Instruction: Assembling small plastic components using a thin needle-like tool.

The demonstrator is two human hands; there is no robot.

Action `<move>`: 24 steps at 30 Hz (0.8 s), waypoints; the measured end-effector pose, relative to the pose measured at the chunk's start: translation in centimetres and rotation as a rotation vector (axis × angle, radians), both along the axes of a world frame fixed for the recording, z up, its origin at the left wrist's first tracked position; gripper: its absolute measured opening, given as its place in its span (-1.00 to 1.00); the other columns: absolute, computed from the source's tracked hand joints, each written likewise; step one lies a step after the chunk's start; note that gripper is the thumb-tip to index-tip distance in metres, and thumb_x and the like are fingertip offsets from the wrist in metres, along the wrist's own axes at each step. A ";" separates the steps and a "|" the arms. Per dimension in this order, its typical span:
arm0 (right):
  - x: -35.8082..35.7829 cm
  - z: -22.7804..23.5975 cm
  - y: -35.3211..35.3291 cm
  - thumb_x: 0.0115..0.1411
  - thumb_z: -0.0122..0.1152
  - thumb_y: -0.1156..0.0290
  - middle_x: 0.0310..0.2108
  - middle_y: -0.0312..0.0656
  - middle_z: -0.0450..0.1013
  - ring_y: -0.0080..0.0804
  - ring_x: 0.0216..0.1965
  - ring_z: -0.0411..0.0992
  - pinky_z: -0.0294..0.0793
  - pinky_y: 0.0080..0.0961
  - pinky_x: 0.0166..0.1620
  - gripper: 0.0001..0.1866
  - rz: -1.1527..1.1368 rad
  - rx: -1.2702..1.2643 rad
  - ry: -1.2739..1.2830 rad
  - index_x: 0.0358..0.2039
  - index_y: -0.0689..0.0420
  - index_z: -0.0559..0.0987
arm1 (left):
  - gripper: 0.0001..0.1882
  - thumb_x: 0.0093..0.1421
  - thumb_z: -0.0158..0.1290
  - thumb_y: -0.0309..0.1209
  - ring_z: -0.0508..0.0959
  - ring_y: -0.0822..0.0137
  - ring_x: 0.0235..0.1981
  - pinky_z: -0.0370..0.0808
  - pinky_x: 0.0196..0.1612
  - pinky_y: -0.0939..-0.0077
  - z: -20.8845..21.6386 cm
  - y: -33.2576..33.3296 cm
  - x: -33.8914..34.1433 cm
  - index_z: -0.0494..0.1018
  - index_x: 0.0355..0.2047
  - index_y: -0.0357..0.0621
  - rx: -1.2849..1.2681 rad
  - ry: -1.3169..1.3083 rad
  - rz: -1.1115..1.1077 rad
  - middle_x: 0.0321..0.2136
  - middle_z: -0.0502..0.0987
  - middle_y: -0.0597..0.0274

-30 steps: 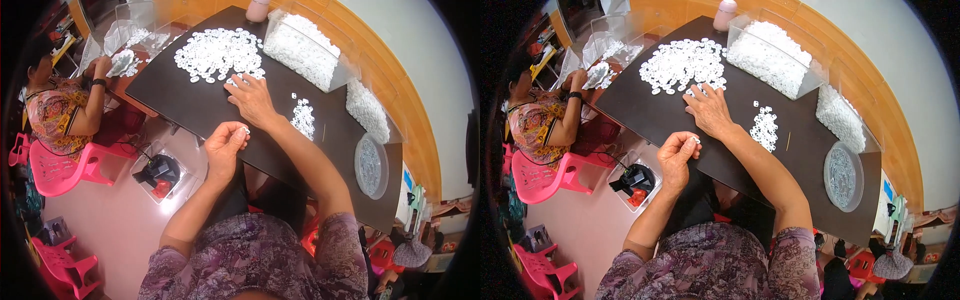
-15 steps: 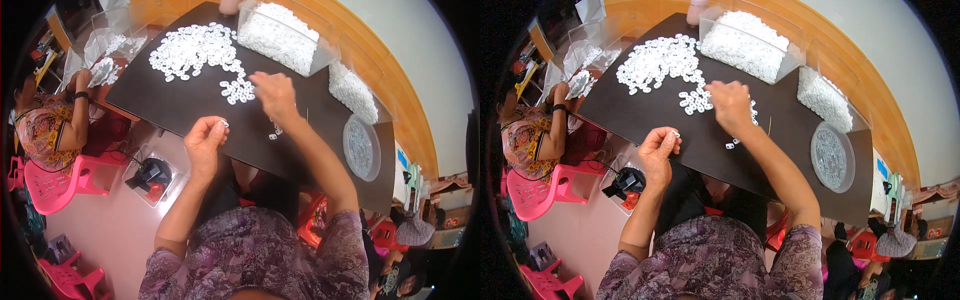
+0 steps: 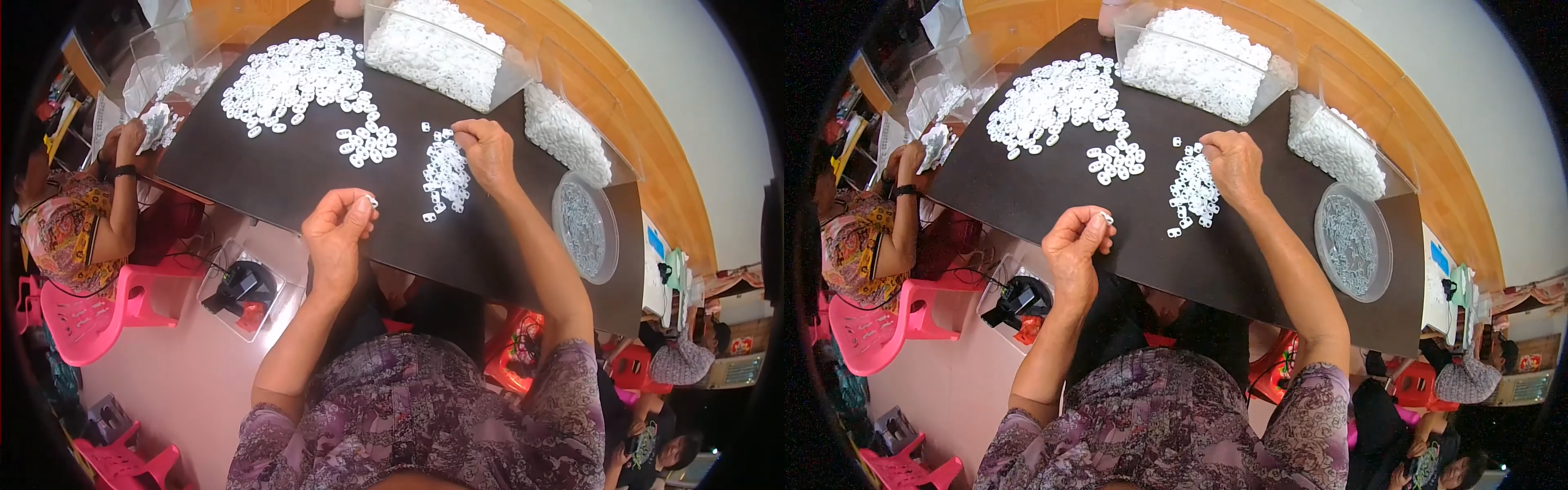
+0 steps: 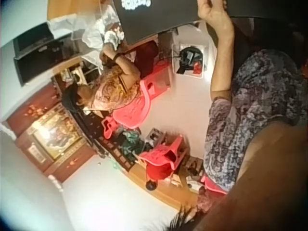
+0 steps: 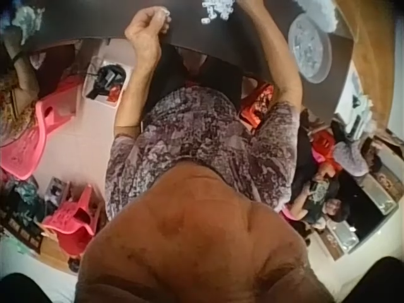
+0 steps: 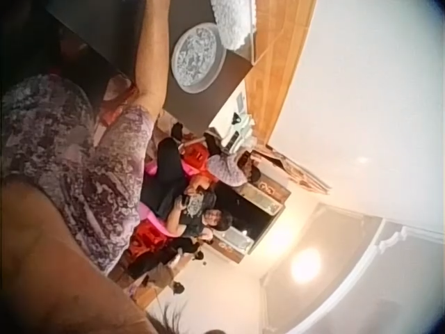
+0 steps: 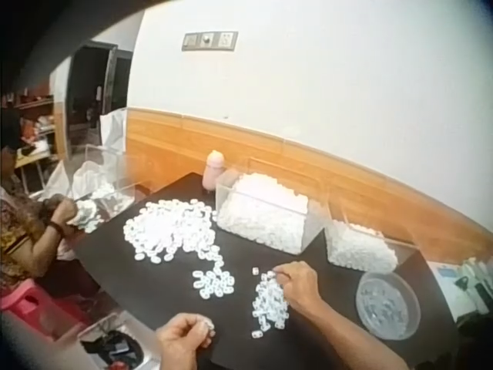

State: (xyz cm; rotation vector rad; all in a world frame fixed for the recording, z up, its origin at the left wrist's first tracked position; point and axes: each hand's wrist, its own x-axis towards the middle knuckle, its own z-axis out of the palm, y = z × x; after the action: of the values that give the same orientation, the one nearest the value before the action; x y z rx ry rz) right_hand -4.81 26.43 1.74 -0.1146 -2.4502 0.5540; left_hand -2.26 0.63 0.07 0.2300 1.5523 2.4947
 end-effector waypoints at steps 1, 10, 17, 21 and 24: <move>-0.4 -0.2 -0.4 -0.03 0.20 0.41 -0.51 -0.15 0.49 -0.18 -0.36 0.41 0.38 -0.28 -0.25 -0.91 0.021 0.012 0.007 -0.47 0.08 0.62 | -0.87 0.18 0.05 -0.43 0.38 0.59 -0.55 0.32 -0.46 0.74 0.0 0.1 0.2 0.46 -0.35 -0.27 -0.016 -0.003 -0.013 -0.53 0.48 0.33; -2.8 0.5 -1.4 -0.01 0.19 0.40 -0.49 -0.13 0.48 -0.15 -0.32 0.40 0.37 -0.26 -0.22 -0.87 0.020 0.259 -0.039 -0.42 0.10 0.62 | -0.87 0.19 0.03 -0.45 0.39 0.59 -0.54 0.33 -0.46 0.73 -1.0 0.2 -0.4 0.46 -0.35 -0.28 -0.010 0.050 -0.005 -0.52 0.48 0.33; 3.2 1.6 1.8 -0.05 0.22 0.43 -0.56 -0.18 0.45 -0.19 -0.43 0.38 0.37 -0.29 -0.32 -0.93 -0.012 0.235 0.011 -0.50 0.08 0.62 | -0.87 0.19 0.04 -0.45 0.39 0.58 -0.52 0.34 -0.44 0.72 -0.8 0.5 -0.3 0.46 -0.35 -0.29 0.018 0.067 -0.012 -0.51 0.48 0.29; 7.8 1.5 2.5 -0.05 0.21 0.45 -0.55 -0.17 0.45 -0.18 -0.42 0.38 0.37 -0.29 -0.30 -0.94 -0.099 0.202 0.024 -0.52 0.10 0.61 | -0.90 0.17 0.04 -0.51 0.43 0.57 -0.52 0.36 -0.43 0.74 -1.1 0.2 -0.2 0.47 -0.33 -0.28 0.038 0.047 0.013 -0.49 0.51 0.26; 11.3 1.8 4.5 -0.05 0.21 0.47 -0.52 -0.15 0.49 -0.17 -0.40 0.41 0.39 -0.29 -0.26 -0.95 -0.214 0.210 -0.016 -0.53 0.11 0.61 | -0.91 0.18 0.03 -0.52 0.43 0.53 -0.55 0.35 -0.48 0.69 -1.3 0.0 0.0 0.47 -0.36 -0.32 0.011 0.092 0.059 -0.51 0.50 0.23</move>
State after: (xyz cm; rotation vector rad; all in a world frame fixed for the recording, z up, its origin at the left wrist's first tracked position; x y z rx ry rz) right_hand 6.46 30.88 3.55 -0.2906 -2.4554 0.2021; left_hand -2.30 0.60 -1.25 0.3091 1.6028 2.5720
